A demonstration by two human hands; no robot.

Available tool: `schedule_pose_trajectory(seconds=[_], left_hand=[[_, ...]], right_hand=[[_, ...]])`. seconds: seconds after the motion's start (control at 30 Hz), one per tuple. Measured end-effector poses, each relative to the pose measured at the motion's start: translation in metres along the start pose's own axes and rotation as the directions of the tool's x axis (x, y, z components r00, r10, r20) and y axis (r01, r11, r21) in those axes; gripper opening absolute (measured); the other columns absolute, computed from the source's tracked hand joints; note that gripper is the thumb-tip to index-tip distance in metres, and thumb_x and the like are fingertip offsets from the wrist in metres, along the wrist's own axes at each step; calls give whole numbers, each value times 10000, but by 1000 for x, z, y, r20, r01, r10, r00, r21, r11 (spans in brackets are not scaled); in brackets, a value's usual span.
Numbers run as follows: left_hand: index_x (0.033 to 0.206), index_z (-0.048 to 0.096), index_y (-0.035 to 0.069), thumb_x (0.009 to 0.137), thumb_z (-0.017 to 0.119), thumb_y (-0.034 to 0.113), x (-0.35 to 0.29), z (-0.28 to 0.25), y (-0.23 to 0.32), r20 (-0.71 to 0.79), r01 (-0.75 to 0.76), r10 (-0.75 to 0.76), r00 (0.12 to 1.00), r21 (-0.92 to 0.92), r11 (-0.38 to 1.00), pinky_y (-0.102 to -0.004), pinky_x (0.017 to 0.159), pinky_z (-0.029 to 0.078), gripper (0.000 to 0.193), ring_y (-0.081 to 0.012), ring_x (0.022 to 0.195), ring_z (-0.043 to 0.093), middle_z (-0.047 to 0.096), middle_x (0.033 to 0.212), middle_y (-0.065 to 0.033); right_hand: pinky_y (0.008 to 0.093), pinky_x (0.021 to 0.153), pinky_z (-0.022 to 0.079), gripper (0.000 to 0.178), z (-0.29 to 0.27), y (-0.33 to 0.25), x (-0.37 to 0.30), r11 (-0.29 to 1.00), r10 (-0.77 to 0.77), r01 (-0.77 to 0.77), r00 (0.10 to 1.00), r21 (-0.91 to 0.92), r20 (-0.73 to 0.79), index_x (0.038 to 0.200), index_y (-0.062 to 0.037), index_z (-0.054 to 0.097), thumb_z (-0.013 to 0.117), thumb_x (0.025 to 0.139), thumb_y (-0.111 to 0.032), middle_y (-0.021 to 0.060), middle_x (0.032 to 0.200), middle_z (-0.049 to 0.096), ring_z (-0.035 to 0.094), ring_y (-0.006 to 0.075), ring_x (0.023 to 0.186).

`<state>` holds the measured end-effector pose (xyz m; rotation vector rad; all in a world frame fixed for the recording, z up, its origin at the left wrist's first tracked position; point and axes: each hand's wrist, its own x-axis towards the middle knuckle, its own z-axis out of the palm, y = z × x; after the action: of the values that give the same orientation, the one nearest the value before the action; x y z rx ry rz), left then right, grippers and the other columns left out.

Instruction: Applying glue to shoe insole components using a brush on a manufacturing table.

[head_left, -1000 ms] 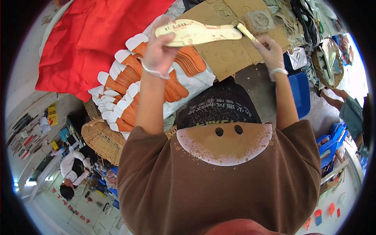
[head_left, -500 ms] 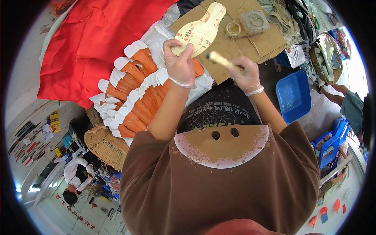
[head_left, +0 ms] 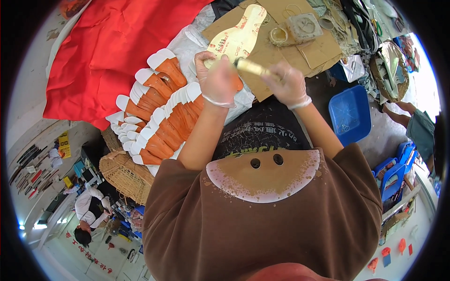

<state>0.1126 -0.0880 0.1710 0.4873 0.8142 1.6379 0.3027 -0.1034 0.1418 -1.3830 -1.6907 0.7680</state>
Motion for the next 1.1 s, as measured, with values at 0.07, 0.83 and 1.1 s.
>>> schedule_pose_trajectory(seconds=[0.07, 0.83, 1.1], left_hand=[[1006, 421, 98, 860, 556, -113, 1, -4, 0, -17, 2, -2, 1000, 6, 1000, -351, 948, 468, 290, -222, 1060, 571, 546, 1121, -122], [1397, 431, 13, 697, 817, 353, 21, -12, -13, 53, -36, -47, 998, 950, 310, -308, 692, 490, 869, -151, 776, 578, 628, 916, -122], [928, 686, 10, 832, 730, 254, 33, -13, -15, 125, 268, -732, 670, 879, 395, -237, 608, 471, 266, -89, 682, 593, 657, 783, -20]], right_hand=[[331, 598, 479, 173, -4, -10, -6, 997, -78, 72, 983, 39, 167, 817, -47, 660, 742, 810, -200, 108, 772, 643, 640, 223, 672], [268, 757, 480, 307, -5, 5, 90, 887, 162, -130, 986, 444, -36, 995, -79, 539, 767, 792, -65, -15, 879, 571, 555, 87, 832], [251, 768, 430, 332, -39, 1, 101, 884, 271, -309, 950, 351, 155, 943, -109, 543, 806, 767, -211, -21, 843, 511, 496, 93, 814]])
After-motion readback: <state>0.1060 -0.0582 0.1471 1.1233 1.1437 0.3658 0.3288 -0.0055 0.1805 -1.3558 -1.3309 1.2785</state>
